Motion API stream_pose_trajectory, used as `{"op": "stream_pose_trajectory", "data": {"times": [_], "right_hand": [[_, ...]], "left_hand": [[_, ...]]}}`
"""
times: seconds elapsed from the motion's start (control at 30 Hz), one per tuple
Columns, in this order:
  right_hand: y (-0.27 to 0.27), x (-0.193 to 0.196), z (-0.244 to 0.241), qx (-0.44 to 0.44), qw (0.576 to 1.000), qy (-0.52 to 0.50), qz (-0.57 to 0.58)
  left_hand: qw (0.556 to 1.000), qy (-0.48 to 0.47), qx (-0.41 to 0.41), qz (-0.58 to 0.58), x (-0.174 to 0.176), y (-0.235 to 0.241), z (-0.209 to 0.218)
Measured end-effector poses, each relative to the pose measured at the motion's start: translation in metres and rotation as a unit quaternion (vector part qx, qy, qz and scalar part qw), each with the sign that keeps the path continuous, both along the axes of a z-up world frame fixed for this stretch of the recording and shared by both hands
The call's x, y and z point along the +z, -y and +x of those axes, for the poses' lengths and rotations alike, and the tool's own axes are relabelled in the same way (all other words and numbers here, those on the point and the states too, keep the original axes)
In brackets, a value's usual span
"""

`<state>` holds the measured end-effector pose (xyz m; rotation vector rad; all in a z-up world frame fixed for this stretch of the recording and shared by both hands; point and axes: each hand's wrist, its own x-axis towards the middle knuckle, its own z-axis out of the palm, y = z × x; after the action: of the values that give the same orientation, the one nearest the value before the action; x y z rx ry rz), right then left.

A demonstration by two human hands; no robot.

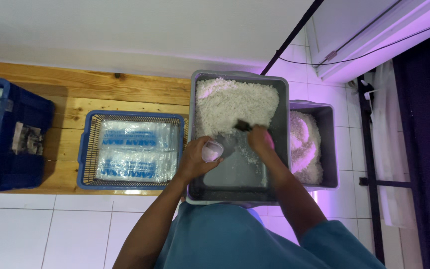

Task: The person uses a scoop to measure white crystalline salt into a small plastic cup, transfers the salt into a plastic bag, and then places the bag into a blue crate.

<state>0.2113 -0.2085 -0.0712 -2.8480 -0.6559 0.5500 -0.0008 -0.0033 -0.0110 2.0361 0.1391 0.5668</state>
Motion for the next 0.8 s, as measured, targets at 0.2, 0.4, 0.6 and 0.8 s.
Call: {"op": "stream_pose_trajectory", "data": {"times": [0.2, 0.4, 0.6, 0.8], "right_hand": [[-0.031, 0.0, 0.012, -0.006, 0.997, -0.051, 0.064], [0.018, 0.004, 0.017, -0.028, 0.988, -0.07, 0.138], [0.06, 0.071, 0.02, -0.004, 0.98, -0.061, 0.189], [0.032, 0.213, -0.021, 0.118, 0.975, -0.023, 0.189]], "left_hand": [[1.0, -0.004, -0.017, -0.021, -0.002, -0.002, 0.002], [0.999, 0.005, -0.019, -0.028, -0.003, -0.004, 0.001], [1.0, 0.022, -0.005, -0.019, -0.003, -0.003, 0.0], [1.0, 0.024, -0.007, -0.005, -0.002, 0.0, -0.002]]}}
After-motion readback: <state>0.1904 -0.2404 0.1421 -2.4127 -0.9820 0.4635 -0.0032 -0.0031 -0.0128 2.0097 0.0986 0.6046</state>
